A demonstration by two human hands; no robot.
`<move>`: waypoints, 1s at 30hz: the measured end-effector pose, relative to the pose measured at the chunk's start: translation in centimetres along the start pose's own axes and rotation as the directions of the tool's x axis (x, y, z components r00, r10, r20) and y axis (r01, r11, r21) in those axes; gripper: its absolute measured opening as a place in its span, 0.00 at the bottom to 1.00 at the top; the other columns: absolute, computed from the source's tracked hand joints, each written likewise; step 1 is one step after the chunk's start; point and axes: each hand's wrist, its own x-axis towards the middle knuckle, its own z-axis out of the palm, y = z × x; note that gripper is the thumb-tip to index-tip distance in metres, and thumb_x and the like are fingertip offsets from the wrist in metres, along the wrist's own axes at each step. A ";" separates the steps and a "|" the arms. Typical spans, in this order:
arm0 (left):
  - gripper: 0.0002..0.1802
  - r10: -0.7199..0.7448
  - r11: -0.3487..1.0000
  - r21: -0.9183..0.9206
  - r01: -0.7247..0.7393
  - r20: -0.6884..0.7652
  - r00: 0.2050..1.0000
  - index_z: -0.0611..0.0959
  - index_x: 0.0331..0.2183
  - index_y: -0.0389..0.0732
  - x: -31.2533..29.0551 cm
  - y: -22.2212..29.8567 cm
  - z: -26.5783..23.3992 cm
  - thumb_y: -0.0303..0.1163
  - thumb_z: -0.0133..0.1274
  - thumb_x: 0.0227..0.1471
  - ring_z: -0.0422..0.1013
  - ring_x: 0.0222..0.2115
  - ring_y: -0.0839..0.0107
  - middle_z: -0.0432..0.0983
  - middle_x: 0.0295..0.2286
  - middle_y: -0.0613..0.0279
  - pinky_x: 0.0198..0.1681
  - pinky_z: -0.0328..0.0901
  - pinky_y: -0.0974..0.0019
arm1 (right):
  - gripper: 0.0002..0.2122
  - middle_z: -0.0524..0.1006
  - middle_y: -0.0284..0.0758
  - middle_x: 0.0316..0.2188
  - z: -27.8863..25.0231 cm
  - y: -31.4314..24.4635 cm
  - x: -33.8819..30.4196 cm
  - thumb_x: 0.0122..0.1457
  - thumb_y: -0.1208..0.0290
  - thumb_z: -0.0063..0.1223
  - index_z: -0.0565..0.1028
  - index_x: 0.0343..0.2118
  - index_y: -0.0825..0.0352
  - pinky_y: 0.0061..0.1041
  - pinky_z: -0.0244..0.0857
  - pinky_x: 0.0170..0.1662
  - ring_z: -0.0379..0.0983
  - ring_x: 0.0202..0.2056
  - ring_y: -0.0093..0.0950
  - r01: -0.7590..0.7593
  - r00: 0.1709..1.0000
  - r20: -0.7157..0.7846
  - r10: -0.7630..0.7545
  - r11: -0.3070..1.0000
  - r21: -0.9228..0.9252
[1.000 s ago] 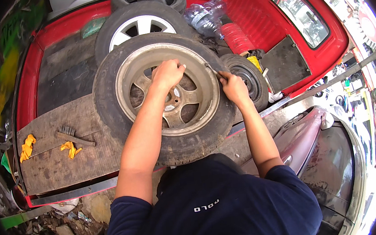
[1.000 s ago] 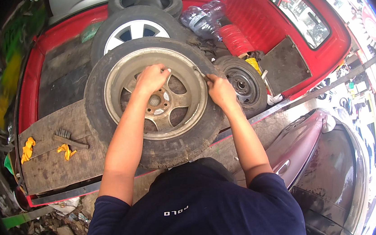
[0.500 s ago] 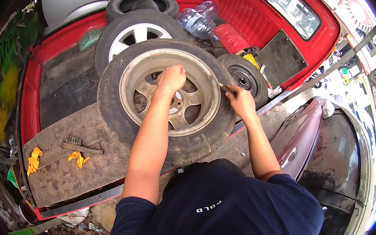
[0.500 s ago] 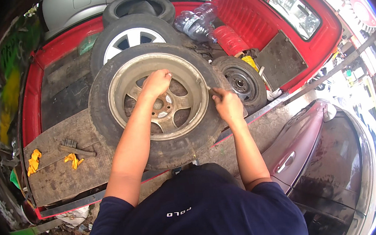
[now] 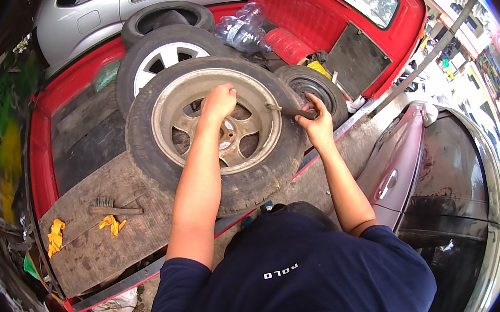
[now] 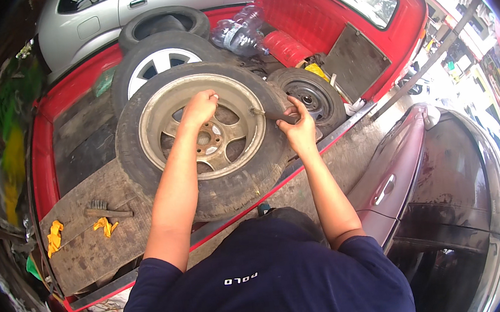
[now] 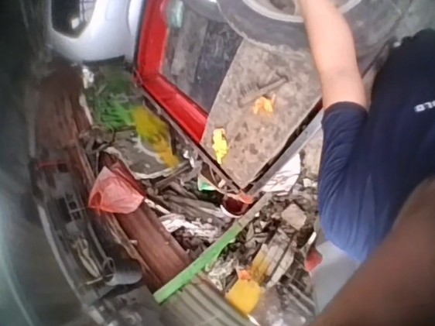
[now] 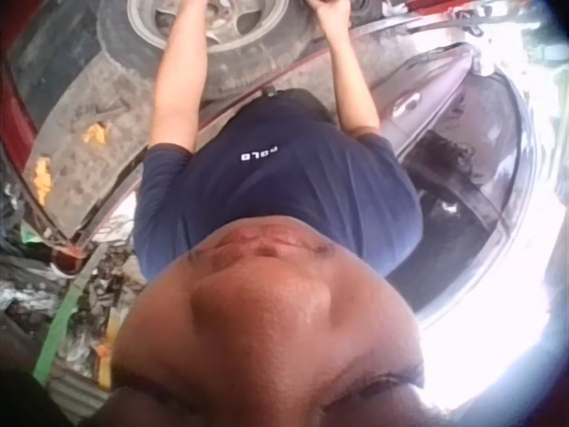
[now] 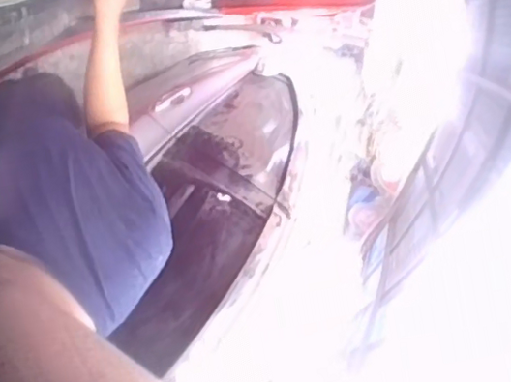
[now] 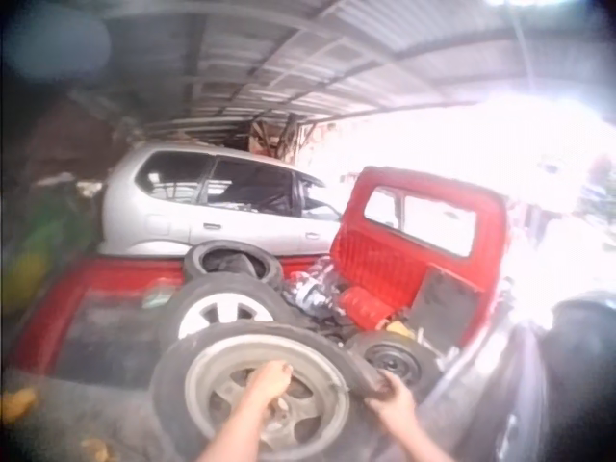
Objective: The person uses a metal scraper to remove debris from the rim of a car tire, then wipes the rim with a yellow cloth. The tire is positioned on the open trunk of a red car.
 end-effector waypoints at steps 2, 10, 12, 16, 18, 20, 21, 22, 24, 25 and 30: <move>0.20 0.002 1.000 -0.013 -0.002 -0.004 1.000 0.83 0.49 0.44 0.4 -0.5 0.2 0.42 0.46 0.62 0.74 0.51 0.49 0.80 0.47 0.48 0.56 0.66 0.49 | 0.27 0.74 0.29 0.37 0.4 0.4 -0.1 0.47 0.84 0.64 0.78 0.54 0.67 0.22 0.69 0.40 0.73 0.35 0.21 -0.042 0.999 -0.009 0.043 0.989 0.144; 0.21 0.003 0.999 -0.051 -0.005 -0.046 0.999 0.83 0.49 0.42 0.9 -1.9 0.1 0.42 0.46 0.62 0.75 0.50 0.50 0.81 0.46 0.48 0.56 0.66 0.51 | 0.24 0.75 0.29 0.34 1.3 2.0 0.0 0.55 0.83 0.62 0.73 0.56 0.74 0.19 0.67 0.26 0.71 0.24 0.21 -0.165 0.951 -0.028 0.309 0.581 0.797; 0.21 0.007 0.997 -0.070 -0.011 -0.050 0.999 0.83 0.49 0.41 0.6 -1.8 -0.4 0.41 0.46 0.62 0.76 0.49 0.52 0.81 0.45 0.49 0.55 0.66 0.53 | 0.22 0.75 0.29 0.33 0.9 2.5 0.5 0.57 0.81 0.60 0.73 0.56 0.73 0.19 0.67 0.25 0.72 0.23 0.21 -0.175 0.949 0.026 0.313 0.458 0.872; 0.20 -0.012 0.965 -0.262 0.006 -0.019 1.000 0.82 0.49 0.37 0.0 -0.9 -2.0 0.38 0.46 0.62 0.77 0.46 0.57 0.83 0.41 0.49 0.54 0.66 0.57 | 0.17 0.79 0.36 0.38 0.6 3.0 1.2 0.62 0.76 0.55 0.74 0.54 0.74 0.25 0.73 0.29 0.78 0.29 0.26 -0.348 0.918 0.121 0.377 0.624 0.700; 0.20 -0.006 0.937 -0.349 -0.018 -0.067 0.998 0.82 0.48 0.36 -0.1 -0.1 -3.0 0.37 0.46 0.62 0.78 0.45 0.59 0.83 0.39 0.49 0.52 0.67 0.58 | 0.14 0.80 0.41 0.43 0.9 3.2 1.4 0.63 0.74 0.56 0.76 0.50 0.74 0.29 0.77 0.35 0.81 0.35 0.31 -0.276 0.957 0.149 0.249 0.625 0.730; 0.19 0.054 0.944 -0.320 -0.085 -0.105 0.993 0.83 0.47 0.35 -0.2 0.6 -3.8 0.36 0.46 0.63 0.77 0.44 0.61 0.83 0.39 0.50 0.51 0.67 0.59 | 0.13 0.80 0.42 0.44 1.4 3.5 1.8 0.63 0.74 0.57 0.77 0.49 0.74 0.29 0.78 0.38 0.81 0.38 0.33 -0.199 0.980 0.134 0.150 0.623 0.757; 0.18 0.076 0.952 -0.288 -0.100 -0.092 0.993 0.83 0.47 0.36 -0.2 0.9 -4.3 0.35 0.47 0.63 0.77 0.43 0.62 0.83 0.39 0.51 0.50 0.68 0.60 | 0.12 0.80 0.41 0.46 1.5 3.7 2.1 0.61 0.76 0.61 0.78 0.46 0.72 0.29 0.77 0.40 0.80 0.41 0.32 -0.175 0.984 0.125 0.124 0.649 0.740; 0.17 0.096 0.959 -0.259 -0.114 -0.079 0.992 0.83 0.47 0.36 -0.2 1.1 -4.7 0.35 0.47 0.64 0.77 0.42 0.64 0.83 0.38 0.52 0.49 0.68 0.61 | 0.12 0.80 0.41 0.47 1.7 3.9 2.5 0.60 0.77 0.62 0.78 0.46 0.72 0.28 0.77 0.41 0.80 0.41 0.31 -0.170 0.985 0.113 0.128 0.709 0.684; 0.18 0.150 0.987 -0.054 -0.150 -0.007 0.989 0.83 0.47 0.35 -0.2 1.0 -5.5 0.36 0.48 0.64 0.77 0.44 0.59 0.82 0.41 0.49 0.51 0.68 0.60 | 0.12 0.79 0.40 0.48 1.7 4.1 3.6 0.58 0.80 0.64 0.79 0.44 0.72 0.27 0.76 0.41 0.79 0.42 0.29 -0.145 0.989 0.102 0.106 0.810 0.569; 0.19 0.214 0.976 0.043 -0.214 0.014 0.977 0.83 0.47 0.35 -0.2 0.7 -5.8 0.37 0.48 0.63 0.77 0.45 0.57 0.82 0.42 0.48 0.51 0.67 0.59 | 0.11 0.80 0.38 0.47 1.8 4.1 4.1 0.55 0.81 0.66 0.80 0.41 0.70 0.25 0.75 0.42 0.78 0.41 0.27 -0.214 0.977 0.141 0.161 0.778 0.591; 0.22 0.063 0.997 0.026 -0.068 0.147 0.987 0.84 0.47 0.36 -1.4 -2.6 -5.8 0.43 0.51 0.62 0.77 0.45 0.50 0.82 0.41 0.43 0.50 0.68 0.54 | 0.07 0.80 0.37 0.40 1.4 2.9 4.9 0.51 0.83 0.64 0.79 0.33 0.70 0.30 0.68 0.50 0.77 0.44 0.29 0.265 0.946 0.140 -0.292 0.947 0.184</move>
